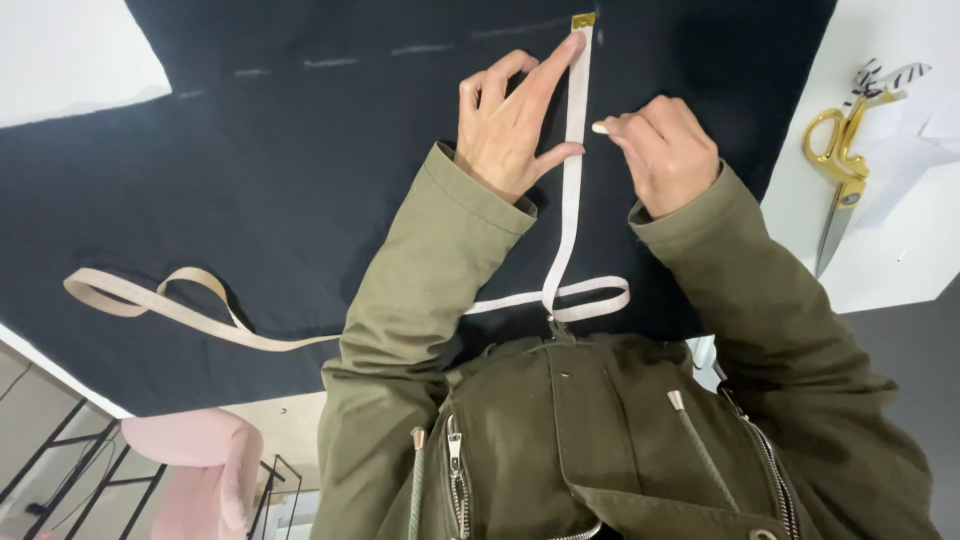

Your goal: The person measures a large piece of black fabric on a table using a measuring tape and chalk. They then retrieve a white ribbon from a nearby box, measure it, and return to the fabric to mark measurements along the ribbon's length.

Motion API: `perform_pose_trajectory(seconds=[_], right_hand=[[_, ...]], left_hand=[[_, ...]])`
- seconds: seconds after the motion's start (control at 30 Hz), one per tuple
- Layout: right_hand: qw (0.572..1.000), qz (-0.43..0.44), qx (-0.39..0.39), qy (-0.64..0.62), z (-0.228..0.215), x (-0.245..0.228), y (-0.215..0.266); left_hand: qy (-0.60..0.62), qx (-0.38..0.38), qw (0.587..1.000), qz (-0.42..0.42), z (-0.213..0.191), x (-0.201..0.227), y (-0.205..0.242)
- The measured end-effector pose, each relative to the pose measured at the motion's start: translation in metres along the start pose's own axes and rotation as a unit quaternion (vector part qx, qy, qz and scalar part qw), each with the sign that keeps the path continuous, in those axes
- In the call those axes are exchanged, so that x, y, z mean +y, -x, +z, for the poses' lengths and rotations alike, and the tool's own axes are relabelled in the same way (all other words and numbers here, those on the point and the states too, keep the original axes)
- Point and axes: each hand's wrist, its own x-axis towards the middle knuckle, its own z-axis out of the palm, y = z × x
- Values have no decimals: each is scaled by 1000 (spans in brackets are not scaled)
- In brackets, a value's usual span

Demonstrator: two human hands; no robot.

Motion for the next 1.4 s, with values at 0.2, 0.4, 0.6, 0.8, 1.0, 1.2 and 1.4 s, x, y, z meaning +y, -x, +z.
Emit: perform_pose_trajectory(seconds=[0.2, 0.4, 0.6, 0.8, 1.0, 1.2, 1.4], right_hand=[[1000, 9, 3, 9, -4, 9, 9], [994, 86, 62, -27, -48, -10, 47], [952, 214, 18, -217, -14, -37, 109], [939, 137, -32, -312, 25, -55, 141], [948, 123, -71, -286, 54, -65, 152], [953, 74, -78, -282, 66, -96, 145], [957, 56, -105, -263, 106, -127, 131]], left_hand=[[-5, 2, 1000, 17, 2, -2, -3], [-17, 4, 1000, 12, -4, 10, -5], [-39, 38, 998, 8, 4, 28, 4], [-65, 53, 984, -154, 45, 65, 35], [-68, 79, 972, -211, 75, 50, 35], [87, 132, 958, -239, 51, -3, 69], [161, 104, 952, -239, -7, -41, 89]])
